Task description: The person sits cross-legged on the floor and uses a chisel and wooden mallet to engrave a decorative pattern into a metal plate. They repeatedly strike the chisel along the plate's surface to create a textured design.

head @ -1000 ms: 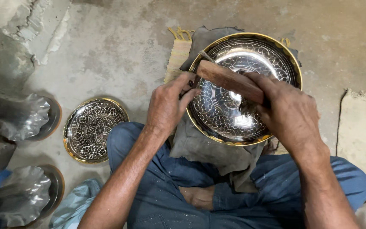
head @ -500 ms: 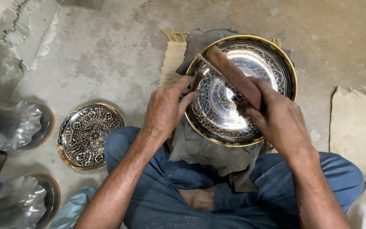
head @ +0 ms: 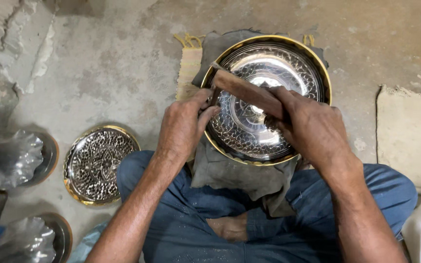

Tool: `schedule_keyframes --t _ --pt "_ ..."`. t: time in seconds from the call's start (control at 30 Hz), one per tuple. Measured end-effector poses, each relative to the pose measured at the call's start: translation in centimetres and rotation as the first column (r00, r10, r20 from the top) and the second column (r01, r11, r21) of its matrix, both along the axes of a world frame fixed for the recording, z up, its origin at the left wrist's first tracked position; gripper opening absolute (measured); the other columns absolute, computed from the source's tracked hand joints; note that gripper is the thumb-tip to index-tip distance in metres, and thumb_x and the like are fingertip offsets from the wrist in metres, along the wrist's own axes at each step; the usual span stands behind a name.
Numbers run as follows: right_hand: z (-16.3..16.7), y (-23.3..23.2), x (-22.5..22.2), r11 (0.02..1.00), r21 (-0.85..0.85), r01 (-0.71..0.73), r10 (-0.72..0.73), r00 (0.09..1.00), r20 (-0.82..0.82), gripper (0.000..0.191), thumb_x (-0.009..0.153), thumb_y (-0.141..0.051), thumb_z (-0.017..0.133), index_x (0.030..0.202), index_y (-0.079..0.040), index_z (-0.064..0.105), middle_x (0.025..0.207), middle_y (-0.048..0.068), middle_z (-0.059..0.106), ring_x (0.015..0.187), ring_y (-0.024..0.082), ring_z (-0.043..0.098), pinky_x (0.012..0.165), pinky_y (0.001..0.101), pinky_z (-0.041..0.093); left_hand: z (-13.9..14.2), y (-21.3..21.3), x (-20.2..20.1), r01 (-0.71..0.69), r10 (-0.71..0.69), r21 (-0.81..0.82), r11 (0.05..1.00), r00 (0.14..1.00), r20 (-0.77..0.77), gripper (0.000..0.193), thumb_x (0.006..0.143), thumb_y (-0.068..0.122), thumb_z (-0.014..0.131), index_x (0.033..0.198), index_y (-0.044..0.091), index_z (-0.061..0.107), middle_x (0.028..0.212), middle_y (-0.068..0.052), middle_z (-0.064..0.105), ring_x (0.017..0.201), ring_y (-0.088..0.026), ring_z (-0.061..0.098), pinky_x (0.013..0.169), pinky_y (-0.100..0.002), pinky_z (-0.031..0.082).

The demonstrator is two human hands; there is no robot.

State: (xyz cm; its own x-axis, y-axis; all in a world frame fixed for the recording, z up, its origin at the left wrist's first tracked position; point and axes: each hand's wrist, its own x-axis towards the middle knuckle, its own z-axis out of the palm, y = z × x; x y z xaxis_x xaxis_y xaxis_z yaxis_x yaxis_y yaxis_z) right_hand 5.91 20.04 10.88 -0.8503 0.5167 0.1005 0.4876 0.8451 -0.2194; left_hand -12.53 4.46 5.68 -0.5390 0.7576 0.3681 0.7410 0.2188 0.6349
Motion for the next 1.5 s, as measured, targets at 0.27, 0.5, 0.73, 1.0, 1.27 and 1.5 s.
schedule_keyframes --t 0.27,0.5,0.73,1.0,1.27,1.5 --pt "-1.5 1.5 1.5 0.999 -0.027 -0.027 0.025 0.997 -0.077 0.044 0.087 -0.021 0.076 0.125 -0.008 0.059 0.097 0.013 0.076 0.082 0.030 0.074 0.068 0.0460 0.059 -0.4 1.7 0.9 0.000 0.008 -0.130 0.991 0.998 0.062 0.030 0.089 0.019 0.077 0.115 0.008 0.068 0.094 -0.011 0.079 0.082 -0.023 0.079 0.069 -0.038 0.062" --pt "-2.2 2.5 2.2 0.998 -0.032 -0.055 0.051 0.991 -0.127 0.043 0.085 -0.020 0.077 0.122 -0.007 0.060 0.095 0.013 0.076 0.078 0.026 0.075 0.067 0.0432 0.060 -0.4 2.6 1.1 -0.018 0.022 -0.186 0.982 1.000 0.019 0.028 0.088 0.018 0.080 0.111 0.006 0.069 0.091 -0.013 0.078 0.083 -0.025 0.078 0.070 -0.040 0.061" --pt "-2.5 2.8 2.4 0.988 -0.156 -0.003 0.002 1.000 -0.004 0.041 0.088 -0.021 0.075 0.123 -0.007 0.058 0.093 0.013 0.075 0.078 0.026 0.075 0.066 0.0420 0.061 0.2 3.0 1.4 0.030 -0.029 -0.170 0.985 1.000 0.008 0.028 0.087 0.015 0.079 0.113 0.006 0.070 0.090 -0.014 0.077 0.083 -0.027 0.077 0.071 -0.042 0.060" --pt "-2.8 2.5 2.7 0.993 -0.111 0.031 -0.022 0.997 0.076 0.049 0.094 -0.021 0.071 0.135 -0.005 0.052 0.095 0.017 0.074 0.081 0.032 0.074 0.068 0.0457 0.060 0.5 3.3 1.1 0.047 -0.035 -0.288 0.957 0.998 0.048 0.026 0.089 0.015 0.078 0.113 0.007 0.070 0.088 -0.012 0.078 0.081 -0.027 0.078 0.070 -0.043 0.059" --pt "-1.8 2.3 3.6 0.964 -0.242 0.108 -0.091 0.993 0.080 0.045 0.086 -0.023 0.073 0.124 -0.008 0.055 0.094 0.019 0.074 0.085 0.037 0.074 0.076 0.0517 0.057 0.8 4.1 0.8 0.099 -0.074 -0.338 0.936 0.994 0.086 0.029 0.089 0.017 0.075 0.117 0.010 0.071 0.091 -0.010 0.079 0.079 -0.021 0.078 0.069 -0.039 0.062" --pt "-1.1 1.8 3.7 0.944 -0.294 0.150 -0.116 0.985 0.130 0.047 0.087 -0.027 0.075 0.125 -0.011 0.055 0.098 0.018 0.074 0.089 0.038 0.073 0.078 0.0528 0.056 1.2 3.8 0.4 0.110 -0.087 -0.381 0.918 0.993 0.076 0.031 0.088 0.017 0.076 0.117 0.009 0.071 0.090 -0.012 0.079 0.080 -0.024 0.078 0.072 -0.041 0.061"
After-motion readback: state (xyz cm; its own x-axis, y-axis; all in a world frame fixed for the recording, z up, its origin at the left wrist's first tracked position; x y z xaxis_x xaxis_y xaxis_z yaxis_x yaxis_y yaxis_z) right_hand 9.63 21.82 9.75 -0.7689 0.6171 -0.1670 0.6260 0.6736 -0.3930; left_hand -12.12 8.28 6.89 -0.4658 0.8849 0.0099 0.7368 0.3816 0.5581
